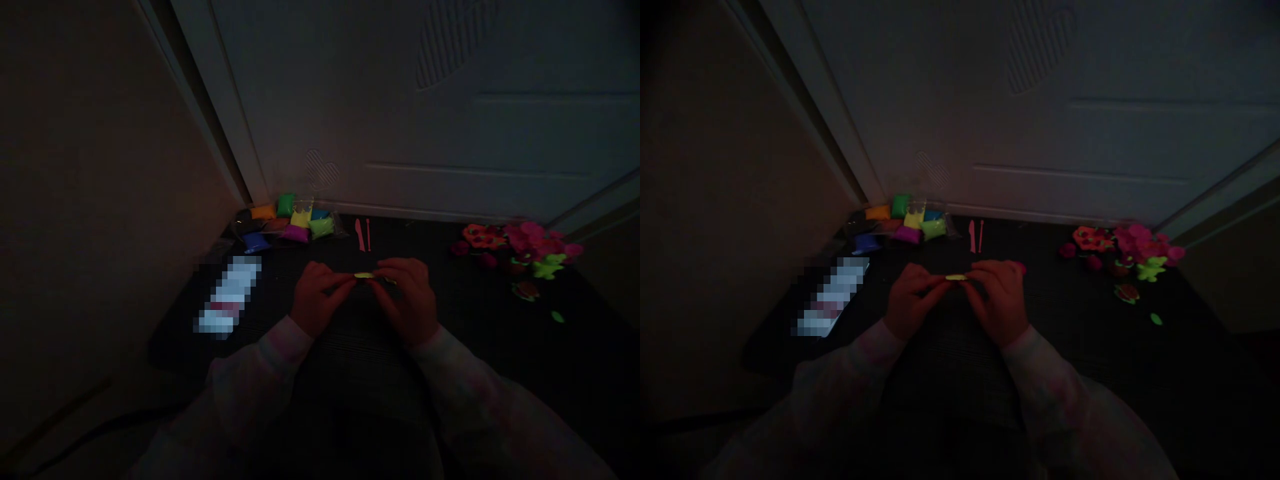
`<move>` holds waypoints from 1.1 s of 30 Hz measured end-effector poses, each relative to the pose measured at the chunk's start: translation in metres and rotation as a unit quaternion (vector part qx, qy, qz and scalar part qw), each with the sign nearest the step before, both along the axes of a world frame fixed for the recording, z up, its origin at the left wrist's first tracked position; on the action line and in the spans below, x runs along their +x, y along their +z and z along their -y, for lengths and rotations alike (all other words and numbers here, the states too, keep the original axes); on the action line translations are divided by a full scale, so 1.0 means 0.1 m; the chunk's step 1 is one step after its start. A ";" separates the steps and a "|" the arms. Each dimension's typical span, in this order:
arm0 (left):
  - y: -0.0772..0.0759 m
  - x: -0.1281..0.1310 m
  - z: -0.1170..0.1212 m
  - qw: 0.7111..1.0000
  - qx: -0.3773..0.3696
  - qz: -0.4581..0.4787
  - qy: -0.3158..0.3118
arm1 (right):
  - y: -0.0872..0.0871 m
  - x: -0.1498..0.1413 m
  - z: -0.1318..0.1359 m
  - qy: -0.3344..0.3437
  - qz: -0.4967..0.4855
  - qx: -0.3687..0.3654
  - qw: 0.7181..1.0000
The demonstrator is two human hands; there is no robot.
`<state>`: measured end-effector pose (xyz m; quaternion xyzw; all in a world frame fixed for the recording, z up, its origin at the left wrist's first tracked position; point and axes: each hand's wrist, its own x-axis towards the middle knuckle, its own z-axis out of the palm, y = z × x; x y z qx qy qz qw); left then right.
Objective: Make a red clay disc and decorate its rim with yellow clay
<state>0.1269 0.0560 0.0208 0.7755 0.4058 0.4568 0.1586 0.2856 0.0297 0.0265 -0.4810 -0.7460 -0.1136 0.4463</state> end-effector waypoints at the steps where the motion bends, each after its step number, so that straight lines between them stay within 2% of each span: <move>1: 0.00 0.00 0.00 1.000 -0.001 0.000 0.000 | 0.00 0.00 0.00 -0.001 0.002 0.001 1.000; 15: 0.00 0.00 0.01 1.000 -0.018 0.010 0.002 | -0.01 0.00 -0.01 -0.003 -0.006 -0.009 1.000; 19: 0.00 -0.01 -0.02 0.995 -0.099 0.009 0.012 | -0.01 0.00 -0.01 -0.005 -0.034 -0.027 0.999; 22: -0.01 -0.03 -0.07 0.981 -0.189 0.033 0.032 | -0.02 -0.01 -0.02 -0.013 -0.084 -0.066 0.994; 24: -0.02 -0.03 -0.11 0.974 -0.217 0.041 0.048 | -0.02 0.00 -0.03 -0.029 -0.121 -0.096 0.988; 28: -0.06 -0.01 -0.18 0.975 -0.211 0.003 0.070 | -0.02 0.05 -0.06 -0.061 -0.175 -0.117 0.976; 33: -0.11 0.05 -0.28 0.971 -0.203 -0.097 0.081 | -0.05 0.14 -0.13 -0.088 -0.236 -0.129 0.959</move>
